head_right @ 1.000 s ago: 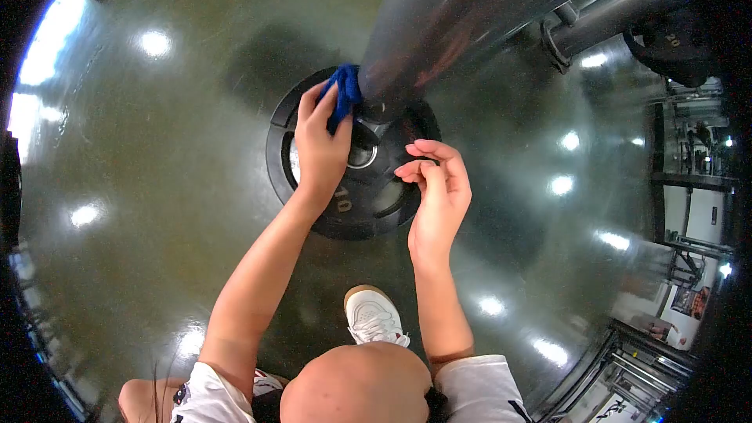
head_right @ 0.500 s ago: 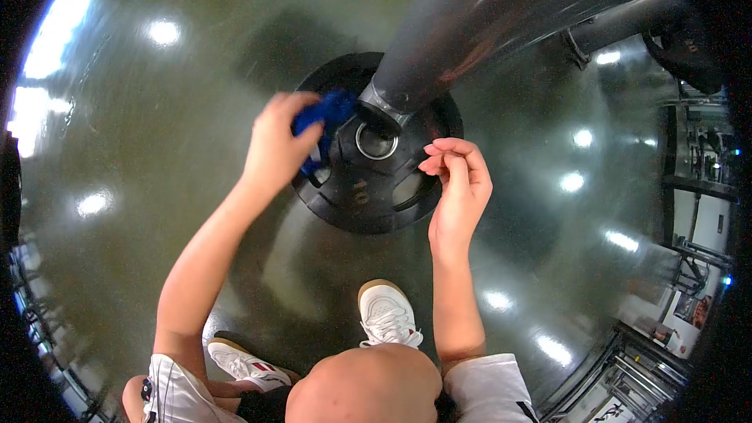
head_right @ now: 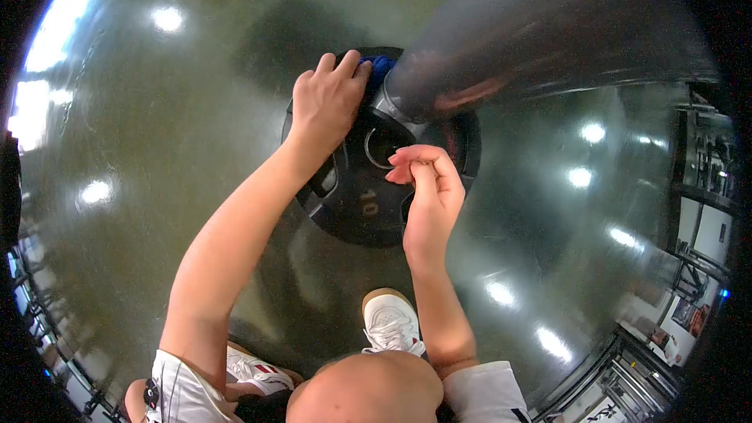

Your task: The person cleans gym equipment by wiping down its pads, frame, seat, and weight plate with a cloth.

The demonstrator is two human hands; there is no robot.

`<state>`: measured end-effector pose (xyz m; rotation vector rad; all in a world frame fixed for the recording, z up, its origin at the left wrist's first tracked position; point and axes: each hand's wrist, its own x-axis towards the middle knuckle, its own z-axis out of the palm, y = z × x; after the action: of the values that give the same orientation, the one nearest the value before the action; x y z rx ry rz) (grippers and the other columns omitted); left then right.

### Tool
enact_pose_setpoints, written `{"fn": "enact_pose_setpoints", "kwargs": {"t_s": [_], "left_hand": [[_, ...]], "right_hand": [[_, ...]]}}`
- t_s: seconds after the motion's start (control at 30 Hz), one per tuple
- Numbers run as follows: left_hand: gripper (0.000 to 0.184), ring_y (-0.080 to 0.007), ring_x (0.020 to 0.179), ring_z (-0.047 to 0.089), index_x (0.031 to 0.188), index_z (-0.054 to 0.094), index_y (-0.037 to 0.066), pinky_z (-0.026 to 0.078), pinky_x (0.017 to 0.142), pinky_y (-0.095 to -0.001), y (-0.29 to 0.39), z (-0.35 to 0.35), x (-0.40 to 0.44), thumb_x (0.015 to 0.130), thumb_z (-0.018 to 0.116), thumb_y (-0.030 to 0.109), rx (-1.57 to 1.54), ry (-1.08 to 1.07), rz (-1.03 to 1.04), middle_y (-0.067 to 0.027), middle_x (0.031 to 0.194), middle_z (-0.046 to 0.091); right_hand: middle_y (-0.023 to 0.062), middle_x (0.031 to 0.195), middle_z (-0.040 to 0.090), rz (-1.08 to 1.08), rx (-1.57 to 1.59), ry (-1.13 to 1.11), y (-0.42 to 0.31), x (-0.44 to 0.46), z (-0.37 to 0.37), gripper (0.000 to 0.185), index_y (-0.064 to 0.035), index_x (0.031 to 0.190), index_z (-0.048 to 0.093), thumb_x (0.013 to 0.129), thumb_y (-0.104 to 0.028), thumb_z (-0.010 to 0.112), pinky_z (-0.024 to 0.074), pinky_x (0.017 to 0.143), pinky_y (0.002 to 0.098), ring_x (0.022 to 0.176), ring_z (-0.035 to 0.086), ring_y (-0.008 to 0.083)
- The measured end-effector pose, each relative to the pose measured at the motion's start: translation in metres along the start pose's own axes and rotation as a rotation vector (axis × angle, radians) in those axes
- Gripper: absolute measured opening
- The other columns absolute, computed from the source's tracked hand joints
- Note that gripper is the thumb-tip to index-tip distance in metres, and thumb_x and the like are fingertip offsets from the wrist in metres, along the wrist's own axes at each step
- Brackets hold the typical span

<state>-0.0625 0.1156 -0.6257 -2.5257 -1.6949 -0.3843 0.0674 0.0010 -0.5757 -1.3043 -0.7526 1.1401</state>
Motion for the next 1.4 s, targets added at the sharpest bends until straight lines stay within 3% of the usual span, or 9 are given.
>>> {"fn": "enact_pose_setpoints", "kwargs": {"t_s": [0.23, 0.5, 0.57, 0.63, 0.73, 0.97, 1.03, 1.23, 1.4], "left_hand": [[0.024, -0.0196, 0.077, 0.061, 0.101, 0.062, 0.012, 0.051, 0.056, -0.0318, -0.011, -0.016, -0.028, 0.079, 0.061, 0.020, 0.171, -0.061, -0.030, -0.0016, 0.088, 0.057], [0.025, -0.0338, 0.076, 0.065, 0.096, 0.069, 0.012, 0.052, 0.068, -0.0434, -0.045, -0.077, -0.059, 0.085, 0.059, 0.033, -0.234, -0.440, -0.285, -0.0110, 0.086, 0.064], [0.029, -0.0353, 0.077, 0.065, 0.100, 0.069, 0.013, 0.051, 0.069, -0.0442, -0.052, -0.091, -0.053, 0.085, 0.058, 0.035, -0.366, -0.700, -0.488, -0.0120, 0.091, 0.065], [0.030, -0.0350, 0.080, 0.064, 0.099, 0.069, 0.012, 0.050, 0.071, -0.0431, -0.052, -0.089, -0.051, 0.085, 0.058, 0.036, -0.405, -0.655, -0.522, -0.0119, 0.094, 0.065], [0.029, -0.0326, 0.088, 0.063, 0.107, 0.066, 0.015, 0.050, 0.073, -0.0417, -0.037, -0.067, -0.044, 0.085, 0.060, 0.031, -0.469, -0.121, -0.377, -0.0086, 0.095, 0.064], [0.040, -0.0271, 0.094, 0.058, 0.119, 0.060, 0.021, 0.047, 0.079, -0.0392, -0.012, -0.010, -0.015, 0.080, 0.066, 0.022, -0.239, 0.082, -0.027, -0.0053, 0.105, 0.055], [0.043, -0.0251, 0.099, 0.055, 0.120, 0.059, 0.022, 0.045, 0.084, -0.0378, -0.007, -0.005, -0.021, 0.078, 0.066, 0.019, -0.197, -0.007, -0.029, -0.0057, 0.108, 0.053], [0.052, -0.0301, 0.083, 0.063, 0.125, 0.052, 0.013, 0.051, 0.071, -0.0417, -0.018, -0.035, -0.064, 0.076, 0.069, 0.019, -0.149, -0.160, -0.081, -0.0120, 0.104, 0.052], [0.032, -0.0286, 0.068, 0.065, 0.106, 0.065, 0.004, 0.052, 0.067, -0.0388, -0.036, -0.094, -0.089, 0.081, 0.063, 0.023, -0.337, -0.656, -0.195, -0.0157, 0.082, 0.065]], "right_hand": [[0.0070, 0.084, 0.065, 0.045, 0.005, -0.007, 0.012, -0.006, 0.005, 0.018, 0.0007, 0.091, 0.063, 0.091, 0.000, 0.045, 0.0467, 0.070, 0.0235, 0.070, 0.059, 0.0107], [0.0064, 0.084, 0.065, 0.057, -0.005, -0.046, 0.014, -0.011, 0.011, 0.019, 0.0004, 0.090, 0.063, 0.091, -0.001, 0.044, 0.0474, 0.070, 0.0230, 0.071, 0.059, 0.0103], [0.0062, 0.084, 0.065, 0.038, 0.003, -0.044, 0.012, -0.010, 0.012, 0.019, 0.0004, 0.090, 0.063, 0.091, -0.001, 0.044, 0.0477, 0.070, 0.0231, 0.071, 0.059, 0.0103], [0.0063, 0.084, 0.065, 0.053, 0.026, -0.033, 0.014, -0.011, 0.015, 0.019, 0.0007, 0.090, 0.063, 0.091, 0.000, 0.044, 0.0480, 0.070, 0.0233, 0.071, 0.059, 0.0106], [0.0067, 0.084, 0.065, 0.074, 0.053, -0.024, 0.017, -0.011, 0.018, 0.019, 0.0011, 0.091, 0.063, 0.090, 0.001, 0.044, 0.0486, 0.069, 0.0238, 0.071, 0.059, 0.0112], [0.0074, 0.084, 0.064, 0.066, 0.061, -0.037, 0.016, -0.012, 0.014, 0.019, 0.0015, 0.091, 0.063, 0.089, 0.001, 0.044, 0.0480, 0.069, 0.0235, 0.070, 0.059, 0.0113], [0.0073, 0.084, 0.064, 0.056, 0.053, -0.038, 0.014, -0.011, 0.011, 0.019, 0.0015, 0.090, 0.063, 0.089, 0.001, 0.044, 0.0475, 0.069, 0.0232, 0.070, 0.059, 0.0110], [0.0069, 0.084, 0.065, 0.051, 0.039, -0.014, 0.013, -0.010, 0.004, 0.018, 0.0011, 0.090, 0.063, 0.089, 0.000, 0.044, 0.0469, 0.069, 0.0229, 0.070, 0.059, 0.0108], [0.0069, 0.084, 0.065, 0.048, 0.044, -0.024, 0.010, -0.012, 0.001, 0.019, 0.0010, 0.090, 0.063, 0.089, 0.000, 0.044, 0.0473, 0.070, 0.0232, 0.070, 0.059, 0.0102]]}}
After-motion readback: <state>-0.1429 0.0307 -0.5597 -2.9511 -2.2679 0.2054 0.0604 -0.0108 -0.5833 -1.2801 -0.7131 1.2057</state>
